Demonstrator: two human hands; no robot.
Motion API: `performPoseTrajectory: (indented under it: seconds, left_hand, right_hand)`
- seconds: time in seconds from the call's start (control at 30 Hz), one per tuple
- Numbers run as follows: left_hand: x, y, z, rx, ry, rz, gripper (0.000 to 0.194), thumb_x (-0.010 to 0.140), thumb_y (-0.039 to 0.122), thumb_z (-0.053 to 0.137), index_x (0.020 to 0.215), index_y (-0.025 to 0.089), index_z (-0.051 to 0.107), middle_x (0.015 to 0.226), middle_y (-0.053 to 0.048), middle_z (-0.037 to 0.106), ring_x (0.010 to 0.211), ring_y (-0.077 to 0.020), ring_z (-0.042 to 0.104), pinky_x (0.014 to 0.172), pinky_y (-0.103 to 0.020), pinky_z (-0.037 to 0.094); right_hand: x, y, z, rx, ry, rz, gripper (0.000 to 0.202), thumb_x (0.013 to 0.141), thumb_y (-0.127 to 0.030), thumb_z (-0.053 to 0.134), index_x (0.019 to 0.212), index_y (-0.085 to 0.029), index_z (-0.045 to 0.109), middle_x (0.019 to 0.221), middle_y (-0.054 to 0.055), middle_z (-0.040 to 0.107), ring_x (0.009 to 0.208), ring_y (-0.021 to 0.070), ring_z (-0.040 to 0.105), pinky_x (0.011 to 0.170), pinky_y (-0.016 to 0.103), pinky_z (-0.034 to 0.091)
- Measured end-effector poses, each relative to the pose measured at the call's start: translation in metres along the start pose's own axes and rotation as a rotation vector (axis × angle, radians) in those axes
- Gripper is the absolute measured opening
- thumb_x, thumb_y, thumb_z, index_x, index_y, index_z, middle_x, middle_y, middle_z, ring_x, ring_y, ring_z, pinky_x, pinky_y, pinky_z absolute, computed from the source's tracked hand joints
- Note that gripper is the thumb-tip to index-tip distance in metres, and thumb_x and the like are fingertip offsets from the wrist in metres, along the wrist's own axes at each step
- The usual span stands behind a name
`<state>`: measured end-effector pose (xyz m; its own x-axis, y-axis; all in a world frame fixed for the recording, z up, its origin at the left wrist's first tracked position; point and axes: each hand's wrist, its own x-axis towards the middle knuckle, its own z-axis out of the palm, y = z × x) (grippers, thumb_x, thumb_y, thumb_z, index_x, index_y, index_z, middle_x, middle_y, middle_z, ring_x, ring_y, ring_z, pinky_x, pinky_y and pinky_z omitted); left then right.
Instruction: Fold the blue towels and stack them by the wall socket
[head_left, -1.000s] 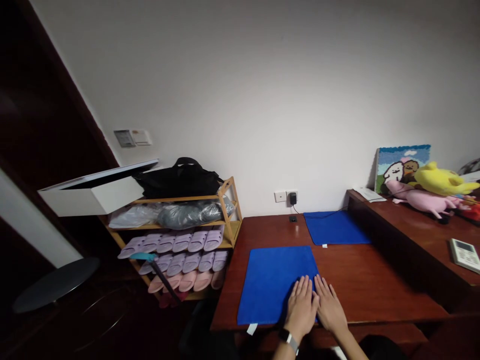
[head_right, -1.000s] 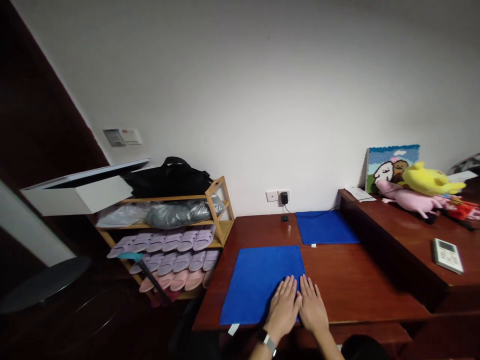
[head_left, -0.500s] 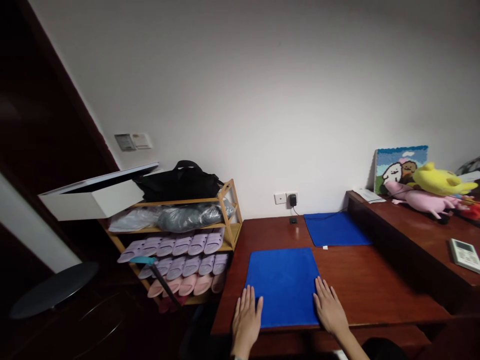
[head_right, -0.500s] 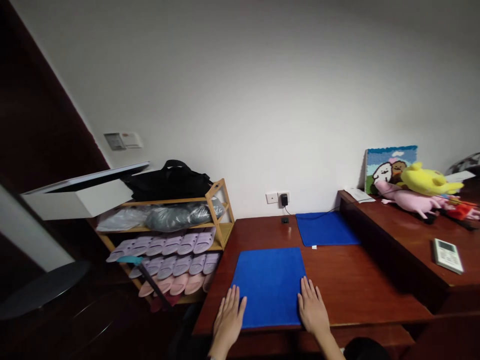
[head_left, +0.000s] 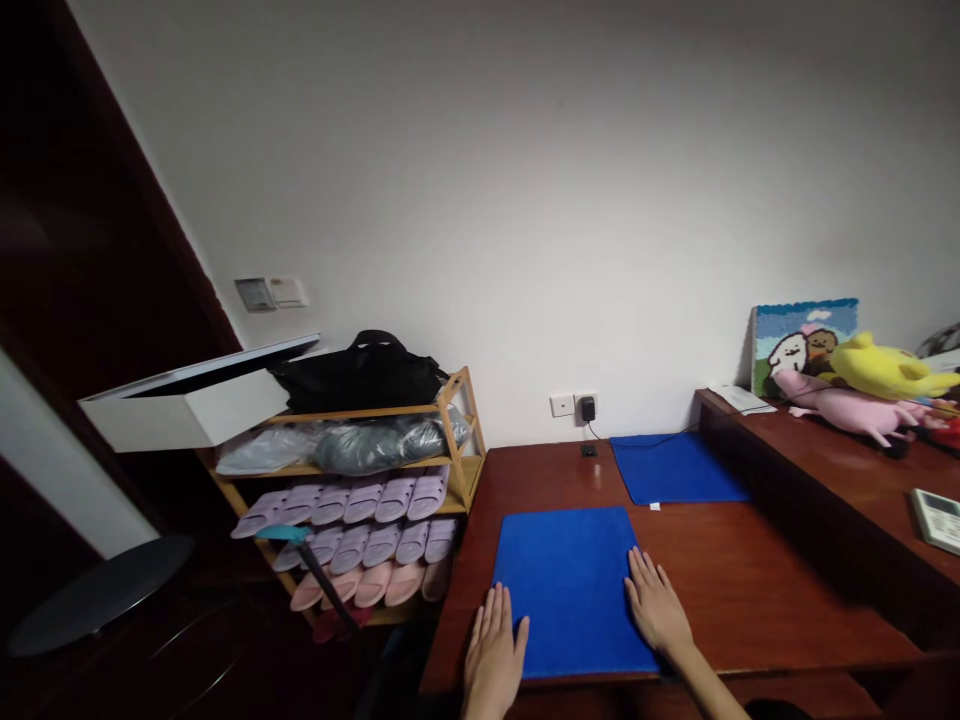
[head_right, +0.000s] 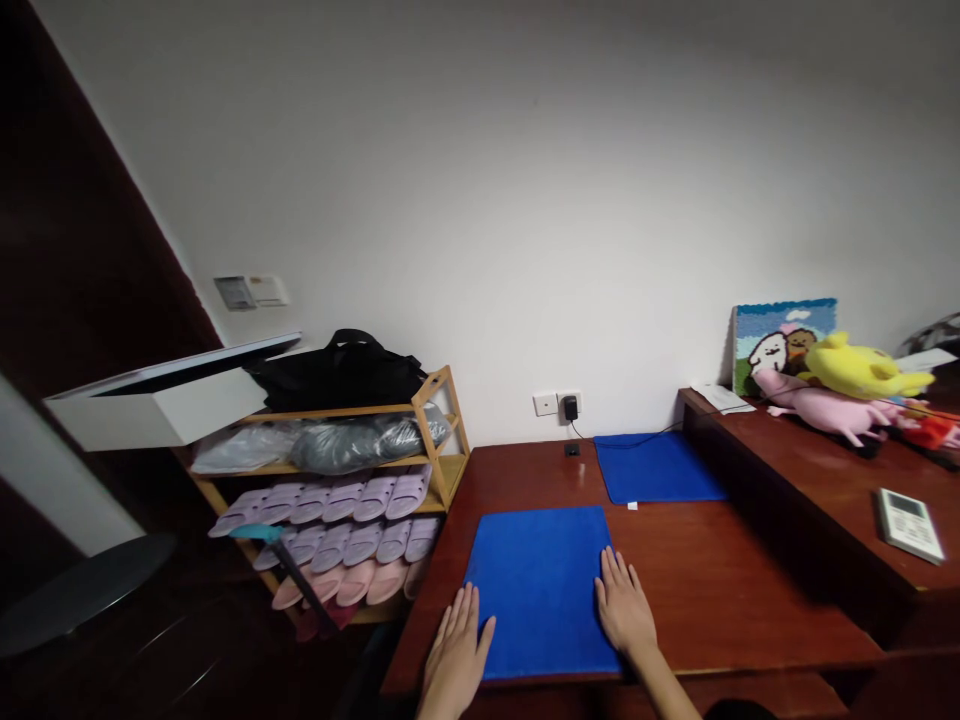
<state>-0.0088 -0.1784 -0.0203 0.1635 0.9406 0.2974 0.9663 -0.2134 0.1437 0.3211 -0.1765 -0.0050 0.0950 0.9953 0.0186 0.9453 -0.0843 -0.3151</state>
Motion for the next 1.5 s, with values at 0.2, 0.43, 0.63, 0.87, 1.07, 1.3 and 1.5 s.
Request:
performPoseTrajectory:
  seconds: [0.2, 0.43, 0.63, 0.87, 1.07, 1.3, 1.5]
  left_hand:
    - [0.042, 0.130, -0.009, -0.202, -0.137, 0.300, 0.065, 0.108, 0.051, 0.022, 0.162, 0.018, 0.036, 0.168, -0.009, 0.036, 0.155, -0.0257, 0.033, 0.127, -0.048, 0.032]
    - [0.054, 0.171, 0.006, -0.254, -0.272, 0.347, 0.067, 0.108, 0.053, 0.012, 0.163, 0.019, 0.031, 0.169, -0.005, 0.032, 0.158, -0.0205, 0.026, 0.131, -0.043, 0.023]
    - [0.055, 0.061, -0.008, -0.089, -0.237, 0.098, 0.073, 0.106, 0.059, 0.017, 0.162, 0.014, 0.033, 0.169, -0.009, 0.029, 0.158, -0.0262, 0.025, 0.130, -0.049, 0.025]
    - [0.045, -0.035, -0.017, -0.045, -0.181, 0.007, 0.070, 0.107, 0.057, 0.024, 0.162, 0.014, 0.034, 0.168, -0.011, 0.032, 0.156, -0.0247, 0.029, 0.128, -0.045, 0.029]
    - [0.041, -0.040, -0.013, -0.087, -0.147, 0.014, 0.068, 0.107, 0.056, 0.026, 0.163, 0.017, 0.033, 0.169, -0.009, 0.032, 0.156, -0.0227, 0.030, 0.128, -0.044, 0.029]
    - [0.040, -0.039, -0.014, -0.096, -0.160, 0.011, 0.070, 0.107, 0.058, 0.023, 0.163, 0.017, 0.033, 0.169, -0.010, 0.031, 0.156, -0.0236, 0.028, 0.129, -0.045, 0.028]
    - [0.045, -0.041, -0.017, -0.133, -0.185, -0.022, 0.069, 0.107, 0.055, 0.024, 0.163, 0.016, 0.032, 0.170, -0.009, 0.029, 0.156, -0.0226, 0.027, 0.129, -0.045, 0.027]
  right_hand:
    - [0.000, 0.004, 0.003, -0.027, -0.006, -0.019, 0.068, 0.105, -0.042, 0.016, 0.163, -0.008, 0.027, 0.171, 0.008, 0.025, 0.159, 0.0231, 0.020, 0.130, 0.043, 0.016]
    - [0.000, 0.006, 0.001, -0.022, -0.002, -0.056, 0.065, 0.104, -0.038, 0.022, 0.163, -0.012, 0.032, 0.170, 0.009, 0.025, 0.159, 0.0244, 0.021, 0.130, 0.045, 0.018]
    - [-0.001, 0.001, -0.003, 0.038, 0.021, -0.017, 0.067, 0.104, -0.041, 0.018, 0.163, -0.013, 0.031, 0.170, 0.007, 0.029, 0.159, 0.0234, 0.022, 0.130, 0.045, 0.018]
    - [-0.001, 0.000, -0.001, 0.002, -0.002, 0.004, 0.068, 0.104, -0.043, 0.016, 0.164, -0.012, 0.028, 0.171, 0.006, 0.026, 0.159, 0.0223, 0.020, 0.130, 0.044, 0.015]
    - [0.004, 0.000, -0.001, -0.043, -0.058, 0.018, 0.070, 0.104, -0.044, 0.014, 0.164, -0.011, 0.028, 0.171, 0.006, 0.026, 0.159, 0.0227, 0.019, 0.130, 0.043, 0.016]
    - [0.030, -0.003, -0.008, -0.011, -0.036, 0.018, 0.069, 0.104, -0.044, 0.016, 0.164, -0.013, 0.029, 0.171, 0.007, 0.026, 0.159, 0.0229, 0.020, 0.130, 0.045, 0.016]
    - [0.040, 0.002, 0.001, -0.004, -0.009, 0.004, 0.071, 0.103, -0.046, 0.019, 0.164, -0.010, 0.027, 0.171, 0.009, 0.025, 0.160, 0.0224, 0.019, 0.130, 0.043, 0.014]
